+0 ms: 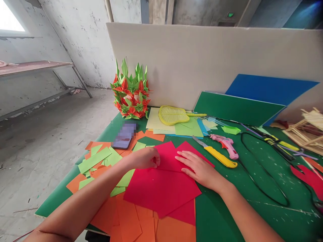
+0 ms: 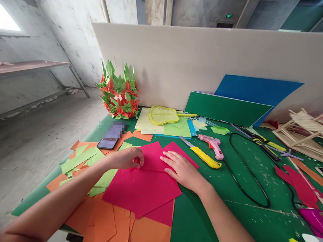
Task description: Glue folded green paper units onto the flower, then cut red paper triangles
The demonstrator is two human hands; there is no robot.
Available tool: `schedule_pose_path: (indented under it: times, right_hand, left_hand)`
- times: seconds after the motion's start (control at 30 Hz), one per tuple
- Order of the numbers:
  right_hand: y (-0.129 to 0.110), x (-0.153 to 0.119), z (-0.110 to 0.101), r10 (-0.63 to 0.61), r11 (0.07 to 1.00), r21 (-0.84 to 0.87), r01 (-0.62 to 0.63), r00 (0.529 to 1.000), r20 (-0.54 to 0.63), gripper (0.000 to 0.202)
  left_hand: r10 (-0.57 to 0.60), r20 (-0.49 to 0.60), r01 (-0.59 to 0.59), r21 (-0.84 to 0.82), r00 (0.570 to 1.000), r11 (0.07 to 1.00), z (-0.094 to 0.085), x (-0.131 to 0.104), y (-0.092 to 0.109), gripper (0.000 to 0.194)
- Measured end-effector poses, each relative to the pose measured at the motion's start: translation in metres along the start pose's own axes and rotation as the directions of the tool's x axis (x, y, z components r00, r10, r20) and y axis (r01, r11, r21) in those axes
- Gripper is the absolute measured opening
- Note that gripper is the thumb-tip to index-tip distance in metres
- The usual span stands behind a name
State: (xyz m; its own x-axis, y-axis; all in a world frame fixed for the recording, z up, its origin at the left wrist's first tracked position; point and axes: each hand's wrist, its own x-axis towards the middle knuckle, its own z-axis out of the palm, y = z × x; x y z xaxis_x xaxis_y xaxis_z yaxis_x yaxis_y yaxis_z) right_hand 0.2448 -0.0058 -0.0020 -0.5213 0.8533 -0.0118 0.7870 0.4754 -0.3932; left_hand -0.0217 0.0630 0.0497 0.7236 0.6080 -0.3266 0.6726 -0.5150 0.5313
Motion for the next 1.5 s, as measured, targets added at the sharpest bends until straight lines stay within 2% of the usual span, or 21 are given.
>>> schedule_pose_path:
  times: [0.2, 0.37, 0.43, 0.6, 0.73, 0.93, 1.1, 1.5]
  right_hand:
    - [-0.001, 0.000, -0.001, 0.014, 1.000, -0.003, -0.014, 1.000, 0.015, 0.050]
    - [-0.001, 0.000, 0.001, 0.014, 1.000, -0.002, -0.014, 1.000, -0.001, 0.048]
    - [0.000, 0.000, 0.001, 0.012, 1.000, -0.003, -0.012, 1.000, -0.004, 0.048]
    - [0.000, 0.000, 0.001, 0.001, 1.000, -0.012, -0.001, 1.000, -0.011, 0.049]
    - [0.000, -0.001, 0.001, -0.003, 1.000, -0.014, 0.003, 1.000, -0.014, 0.048]
    - [-0.001, 0.000, 0.000, 0.003, 1.000, -0.007, -0.003, 1.000, -0.001, 0.049]
    - [-0.001, 0.000, 0.000, -0.004, 1.000, -0.002, 0.004, 1.000, -0.009, 0.048]
    - [-0.001, 0.000, 0.000, 0.005, 1.000, -0.007, -0.005, 1.000, -0.006, 0.047]
  left_hand:
    - [0.031, 0.018, -0.032, 0.022, 0.999, 0.999, 0.003, -0.001, 0.002, 0.024]
    - [0.244, -0.001, -0.244, 0.035, 0.970, 0.969, 0.010, -0.002, 0.002, 0.047]
    - [0.278, -0.007, -0.277, 0.041, 0.961, 0.960, 0.012, -0.002, 0.001, 0.049]
    - [0.283, -0.029, -0.281, 0.041, 0.959, 0.959, 0.012, 0.000, 0.000, 0.039]
    - [0.253, -0.003, -0.253, -0.005, 0.967, 0.967, 0.009, 0.002, -0.006, 0.043]
    - [0.277, 0.002, -0.276, -0.082, 0.961, 0.958, 0.009, 0.004, -0.009, 0.044]
    - [0.249, -0.070, -0.252, -0.041, 0.966, 0.967, 0.017, 0.008, -0.005, 0.023]
    - [0.269, -0.127, -0.262, 0.072, 0.955, 0.962, 0.025, 0.008, 0.001, 0.016]
